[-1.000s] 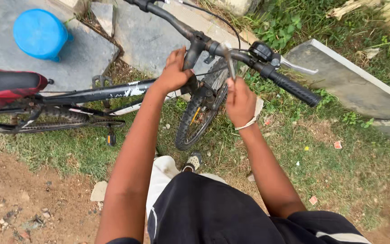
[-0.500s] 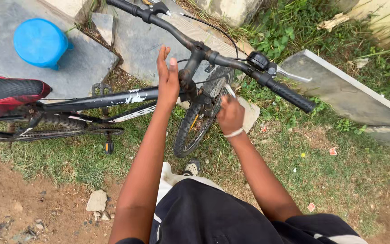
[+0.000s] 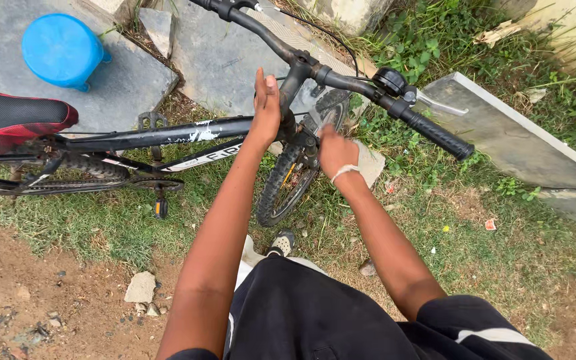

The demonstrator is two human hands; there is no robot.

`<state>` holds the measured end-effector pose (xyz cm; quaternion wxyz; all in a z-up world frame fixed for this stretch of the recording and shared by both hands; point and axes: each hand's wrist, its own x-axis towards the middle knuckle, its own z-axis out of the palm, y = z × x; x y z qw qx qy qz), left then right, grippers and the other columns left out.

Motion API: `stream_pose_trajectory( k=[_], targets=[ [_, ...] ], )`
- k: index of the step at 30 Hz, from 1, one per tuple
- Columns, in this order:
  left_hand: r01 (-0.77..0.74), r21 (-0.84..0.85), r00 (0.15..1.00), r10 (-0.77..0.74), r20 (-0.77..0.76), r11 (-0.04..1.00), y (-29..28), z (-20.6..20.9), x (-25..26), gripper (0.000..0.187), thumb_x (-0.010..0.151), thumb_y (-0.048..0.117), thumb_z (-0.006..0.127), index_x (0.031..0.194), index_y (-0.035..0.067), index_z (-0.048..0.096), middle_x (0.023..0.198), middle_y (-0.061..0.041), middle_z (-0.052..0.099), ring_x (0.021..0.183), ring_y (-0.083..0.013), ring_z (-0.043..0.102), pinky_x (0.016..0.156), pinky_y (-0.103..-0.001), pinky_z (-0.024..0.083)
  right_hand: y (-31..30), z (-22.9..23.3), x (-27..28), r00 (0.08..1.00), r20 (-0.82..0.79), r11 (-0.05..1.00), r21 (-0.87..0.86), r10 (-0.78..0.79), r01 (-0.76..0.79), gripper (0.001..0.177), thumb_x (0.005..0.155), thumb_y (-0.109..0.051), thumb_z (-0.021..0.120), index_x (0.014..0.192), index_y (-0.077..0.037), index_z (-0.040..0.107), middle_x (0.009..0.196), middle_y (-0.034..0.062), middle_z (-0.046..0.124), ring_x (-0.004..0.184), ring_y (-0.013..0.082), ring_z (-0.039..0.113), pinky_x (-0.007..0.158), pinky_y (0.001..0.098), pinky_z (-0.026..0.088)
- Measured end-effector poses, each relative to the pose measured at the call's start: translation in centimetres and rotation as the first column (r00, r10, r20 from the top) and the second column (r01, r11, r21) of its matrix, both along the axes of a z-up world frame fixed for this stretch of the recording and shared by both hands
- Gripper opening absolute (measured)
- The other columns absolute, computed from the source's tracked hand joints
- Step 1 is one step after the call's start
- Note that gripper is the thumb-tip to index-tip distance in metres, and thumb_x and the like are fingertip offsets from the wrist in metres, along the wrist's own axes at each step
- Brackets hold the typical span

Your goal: The person uses wrenches to tighten and adjust components on a bicycle, working on the chain derailleur, handlebars, and rear rack.

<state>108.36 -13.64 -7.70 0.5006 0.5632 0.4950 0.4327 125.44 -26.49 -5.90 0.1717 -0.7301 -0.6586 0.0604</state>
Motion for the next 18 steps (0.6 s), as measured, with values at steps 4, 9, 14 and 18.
stream_pose_trajectory(
  k=[4,9,14,18],
  targets=[
    [-0.003,0.116,0.994,0.016,-0.108,0.993,1.0,-0.5,0.8,0.088,0.103,0.067,0.031,0.164,0.006,0.012,0.159,-0.024,0.04,0.149,-0.0401,0.032,0.123,-0.048,0.021,-3.4,3.0,-0.5,0.991,0.056,0.973,-0.193,-0.121,0.129,0.022,0.096,-0.02,0.058,0.11,-0.004,0.065,0.076,0.018,0.072,0.066,0.0337,0.071,0.058,0.0466,0.053],
    [-0.002,-0.069,0.998,-0.002,-0.059,0.998,0.4,0.5,0.3,0.09,0.101,0.071,0.026,0.165,0.01,0.016,0.162,-0.021,0.037,0.151,-0.0393,0.029,0.125,-0.047,0.02,-5.6,8.5,0.2,0.967,-0.242,0.898,0.44,0.083,0.033,0.018,0.106,-0.015,0.052,0.105,-0.001,0.063,0.064,0.0124,0.058,0.055,0.0268,0.059,0.053,0.0414,0.049],
    [0.064,-0.223,0.996,-0.047,0.08,0.973,-0.4,2.7,-0.7,0.093,0.094,0.074,0.02,0.165,0.016,0.006,0.171,-0.015,0.013,0.155,-0.037,0.011,0.119,-0.048,0.01,-1.4,-3.8,2.6,0.994,-0.09,0.978,0.202,0.065,-0.045,0.015,0.099,-0.011,0.051,0.105,0.0,0.059,0.078,0.0159,0.061,0.065,0.0279,0.065,0.059,0.0412,0.056],
    [0.047,-0.065,0.998,-0.049,-0.027,0.997,2.6,1.2,0.5,0.091,0.098,0.075,0.025,0.164,0.014,0.012,0.172,-0.016,0.016,0.158,-0.0364,0.012,0.125,-0.045,0.01,-6.2,-7.4,3.7,0.978,0.155,0.759,-0.617,-0.141,0.207,0.018,0.096,-0.015,0.054,0.104,-0.001,0.06,0.081,0.0195,0.066,0.067,0.0311,0.07,0.059,0.0462,0.059]
  ],
)
